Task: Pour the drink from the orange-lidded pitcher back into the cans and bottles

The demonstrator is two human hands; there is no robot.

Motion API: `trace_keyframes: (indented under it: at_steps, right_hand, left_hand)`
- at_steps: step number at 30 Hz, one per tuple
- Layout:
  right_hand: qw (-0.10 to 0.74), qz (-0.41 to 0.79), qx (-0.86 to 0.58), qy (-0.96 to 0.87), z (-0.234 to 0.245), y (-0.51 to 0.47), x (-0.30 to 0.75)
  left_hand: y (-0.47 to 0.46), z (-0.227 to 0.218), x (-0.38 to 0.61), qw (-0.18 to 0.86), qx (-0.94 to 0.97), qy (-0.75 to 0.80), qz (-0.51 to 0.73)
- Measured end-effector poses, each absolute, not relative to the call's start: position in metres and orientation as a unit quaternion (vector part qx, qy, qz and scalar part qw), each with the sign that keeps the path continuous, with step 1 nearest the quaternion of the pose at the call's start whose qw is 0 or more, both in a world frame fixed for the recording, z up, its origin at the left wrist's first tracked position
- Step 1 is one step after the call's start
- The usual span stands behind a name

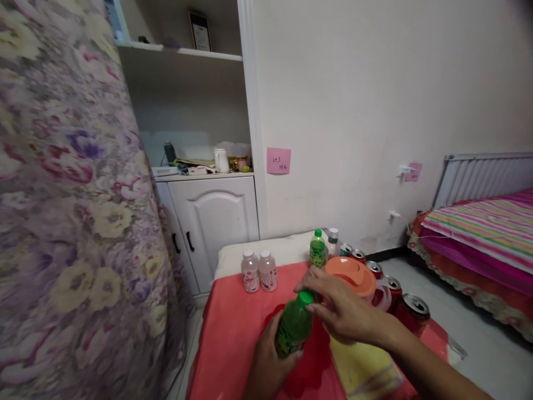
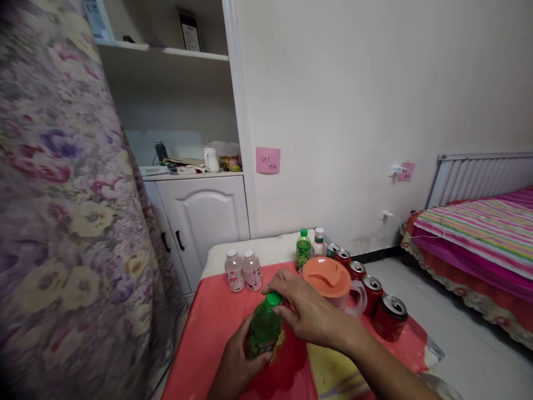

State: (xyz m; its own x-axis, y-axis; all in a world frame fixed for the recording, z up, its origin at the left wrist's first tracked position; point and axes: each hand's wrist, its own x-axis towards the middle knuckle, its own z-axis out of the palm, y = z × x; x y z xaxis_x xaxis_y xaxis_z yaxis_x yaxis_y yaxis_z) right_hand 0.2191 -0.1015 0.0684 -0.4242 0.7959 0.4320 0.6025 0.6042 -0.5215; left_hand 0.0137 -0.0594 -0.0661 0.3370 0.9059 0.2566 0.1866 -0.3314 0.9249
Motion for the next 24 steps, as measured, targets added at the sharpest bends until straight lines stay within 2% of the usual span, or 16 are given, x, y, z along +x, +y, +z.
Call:
trace_keyframes:
  at_steps: [4, 9, 15, 20, 24]
  right_hand:
    - [0.348, 0.155, -0.430, -0.818, 0.066, -0.100, 0.219]
    - [0.348, 0.103, -0.494, -0.790, 0.062, -0.098, 0.215]
    - [0.352, 0.116, -0.449, -0.813, 0.059, -0.101, 0.216]
    - [0.355, 0.104, -0.465, -0.804, 0.057, -0.097, 0.215]
    - [0.369, 0.138, -0.413, -0.821, 0.060, -0.098, 0.217]
  left_hand:
    - [-0.059, -0.067, 0.013, 0.433, 0.699, 0.377, 0.427]
    - [-0.058, -0.066, 0.013, 0.436, 0.695, 0.380, 0.427]
    - [-0.056, -0.068, 0.012, 0.441, 0.695, 0.374, 0.426]
    - [-0.057, -0.067, 0.014, 0.455, 0.698, 0.350, 0.428]
    - [-0.056, -0.067, 0.013, 0.444, 0.699, 0.369, 0.421]
